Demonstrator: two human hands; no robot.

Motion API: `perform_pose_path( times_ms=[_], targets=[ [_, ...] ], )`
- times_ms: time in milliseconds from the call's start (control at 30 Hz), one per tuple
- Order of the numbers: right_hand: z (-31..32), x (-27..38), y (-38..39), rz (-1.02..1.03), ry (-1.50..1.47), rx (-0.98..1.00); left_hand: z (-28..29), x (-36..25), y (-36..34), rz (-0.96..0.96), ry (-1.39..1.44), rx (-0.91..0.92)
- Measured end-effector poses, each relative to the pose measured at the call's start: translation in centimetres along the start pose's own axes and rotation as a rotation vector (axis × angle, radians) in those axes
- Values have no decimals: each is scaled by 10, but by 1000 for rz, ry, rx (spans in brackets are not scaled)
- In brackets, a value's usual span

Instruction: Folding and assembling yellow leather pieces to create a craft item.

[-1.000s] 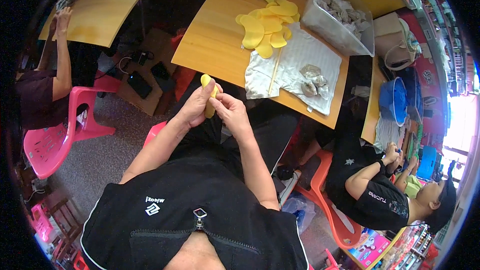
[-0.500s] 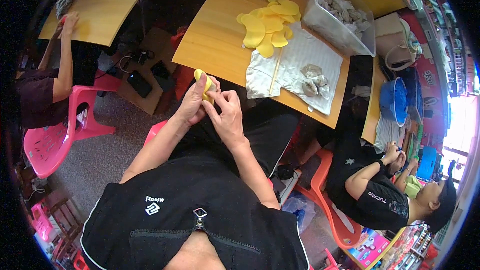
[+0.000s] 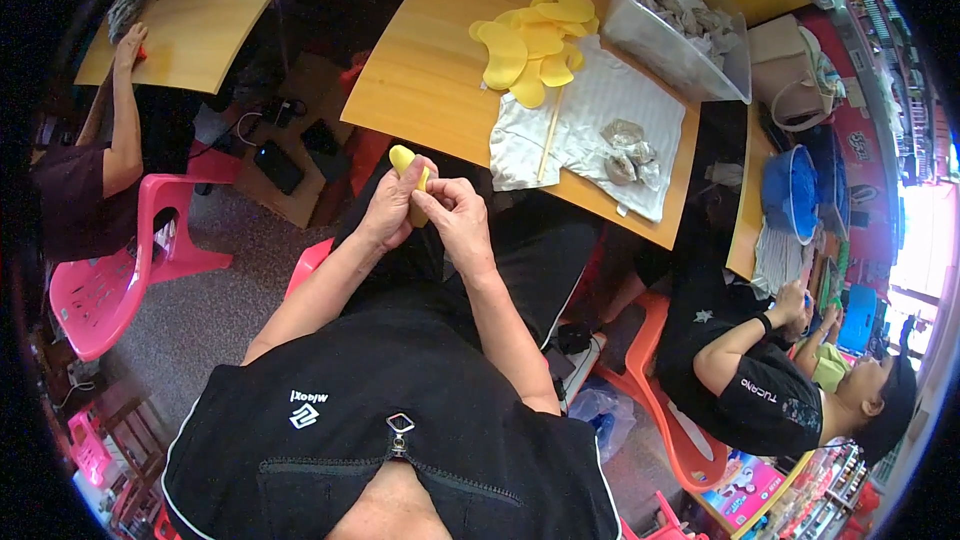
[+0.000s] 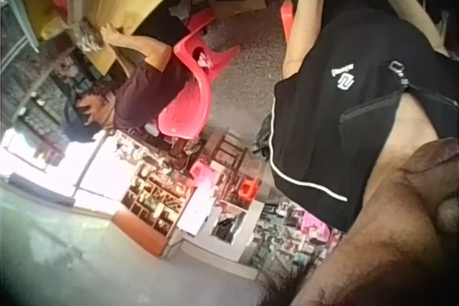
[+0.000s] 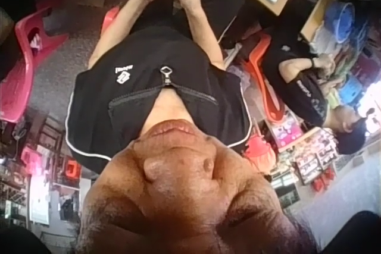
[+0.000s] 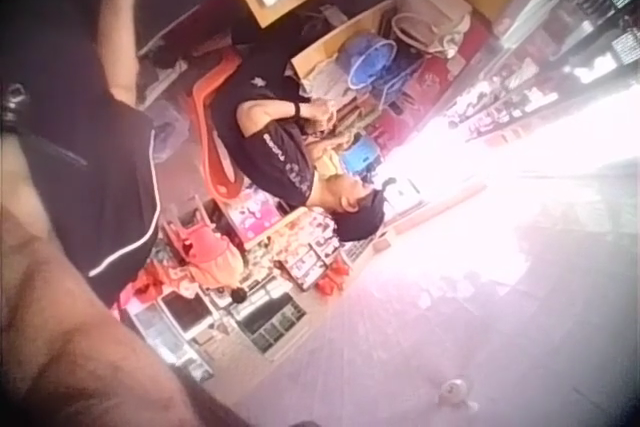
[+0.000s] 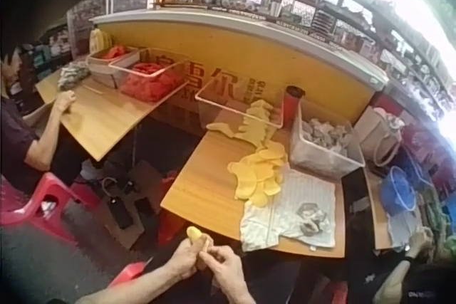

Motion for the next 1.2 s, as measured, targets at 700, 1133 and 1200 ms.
perform_pose_path(
  times_ms=[700,1133,1200],
  targets=[
    [-1,29,12,141,315,-86,6,-4,-7,-68,97,-48],
    [4,7,6,2,67,-43,0,-18,0,-200,-200,-50],
    [-4,3,3,-68,-76,95,-7,-15,0,-151,-244,10]
  ],
)
Point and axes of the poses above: each hand's wrist, its own y-axis away from the middle knuckle, its own z-axis out of the back of the hand, x = y × z, the point moved 10 cm from there along -y, towards the middle knuckle, and after that the axes turned 14 degrees about y, right-handed, at the moved point
